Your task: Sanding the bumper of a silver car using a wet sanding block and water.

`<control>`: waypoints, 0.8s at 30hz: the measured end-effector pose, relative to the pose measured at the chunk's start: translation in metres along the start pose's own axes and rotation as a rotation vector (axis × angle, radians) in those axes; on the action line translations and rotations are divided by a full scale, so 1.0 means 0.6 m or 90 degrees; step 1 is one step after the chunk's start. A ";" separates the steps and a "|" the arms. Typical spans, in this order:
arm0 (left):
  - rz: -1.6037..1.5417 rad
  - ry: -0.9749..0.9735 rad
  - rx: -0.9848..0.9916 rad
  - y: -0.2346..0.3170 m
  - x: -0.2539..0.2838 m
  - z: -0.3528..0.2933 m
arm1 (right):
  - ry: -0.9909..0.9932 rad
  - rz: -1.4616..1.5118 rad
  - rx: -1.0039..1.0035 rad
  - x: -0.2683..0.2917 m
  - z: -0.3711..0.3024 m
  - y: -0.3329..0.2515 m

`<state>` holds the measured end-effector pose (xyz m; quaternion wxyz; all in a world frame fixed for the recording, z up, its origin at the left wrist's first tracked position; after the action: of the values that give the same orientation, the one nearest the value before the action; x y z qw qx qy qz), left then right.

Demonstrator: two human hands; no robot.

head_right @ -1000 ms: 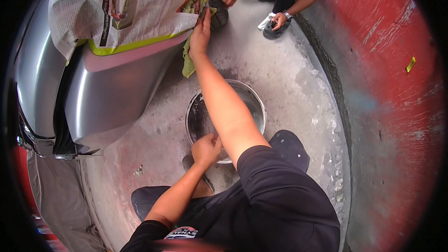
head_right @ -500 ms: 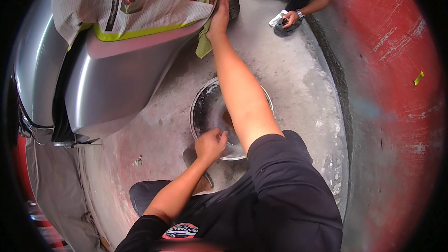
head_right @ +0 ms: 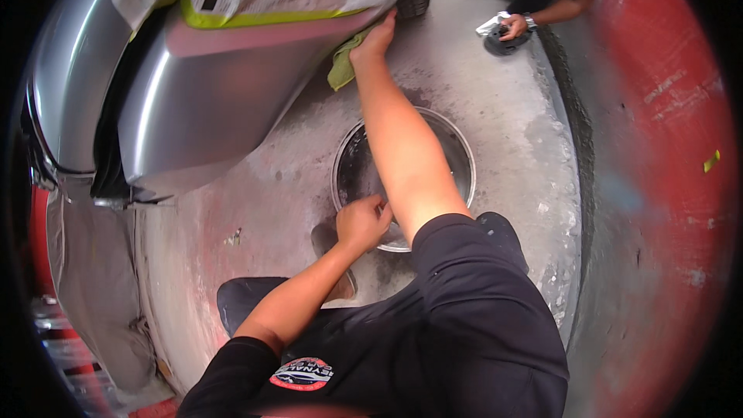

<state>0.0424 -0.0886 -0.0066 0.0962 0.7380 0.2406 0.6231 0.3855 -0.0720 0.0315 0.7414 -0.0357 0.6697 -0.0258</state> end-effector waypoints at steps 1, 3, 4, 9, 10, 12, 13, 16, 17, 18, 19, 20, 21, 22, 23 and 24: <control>-0.014 0.001 -0.005 0.003 -0.001 0.001 | 0.013 0.012 -0.021 0.009 0.003 0.003; -0.021 0.001 0.007 0.007 0.002 0.000 | 0.026 0.031 -0.062 0.014 -0.007 0.023; -0.029 -0.007 0.000 0.010 0.002 0.002 | 0.033 0.023 -0.055 0.014 -0.015 0.027; -0.014 -0.068 0.040 0.014 0.010 0.000 | 0.070 0.007 -0.104 0.001 -0.081 0.086; -0.015 -0.059 0.050 0.007 0.015 0.000 | 0.066 0.010 -0.117 -0.012 -0.104 0.099; 0.044 -0.111 0.050 -0.005 -0.002 -0.003 | 0.074 0.016 -0.163 -0.020 -0.148 0.125; 0.039 -0.107 0.055 -0.012 -0.011 -0.003 | 0.071 0.013 -0.170 -0.019 -0.166 0.133; -0.053 -0.039 0.032 -0.042 -0.054 0.002 | 0.066 0.019 -0.178 -0.009 -0.217 0.152; -0.150 0.116 -0.033 -0.049 -0.051 -0.001 | 0.108 0.034 -0.193 -0.008 -0.244 0.162; -0.239 0.278 -0.093 -0.077 -0.063 -0.017 | 0.148 0.055 -0.217 -0.020 -0.283 0.179; -0.393 0.362 -0.143 -0.268 -0.110 -0.014 | 0.102 0.144 -0.303 -0.231 -0.388 0.256; -0.445 0.317 -0.155 -0.187 -0.118 0.002 | 0.147 0.098 -0.259 -0.139 -0.372 0.225; -0.313 0.133 -0.085 -0.100 -0.117 0.004 | 0.170 0.072 -0.224 -0.088 -0.367 0.192; -0.154 -0.027 -0.020 -0.018 -0.062 0.019 | 0.219 0.047 -0.191 -0.084 -0.382 0.164; -0.114 0.013 -0.002 -0.006 -0.029 0.009 | 0.251 0.036 -0.177 -0.111 -0.408 0.164; -0.108 0.015 -0.007 0.005 -0.018 0.004 | 0.246 0.042 -0.173 -0.129 -0.420 0.171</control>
<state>0.0440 -0.0960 -0.0152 0.1501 0.7069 0.2997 0.6228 0.1259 0.0323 0.0740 0.5880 -0.1074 0.7975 0.0827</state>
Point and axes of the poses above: each hand's wrist, its own z-axis towards the middle knuckle, its own x-axis out of the back of the hand, y = z × x, the point moved 8 cm from there along z, towards the middle knuckle, and after that the axes turned 9 degrees about -y, right-handed, at the moved point
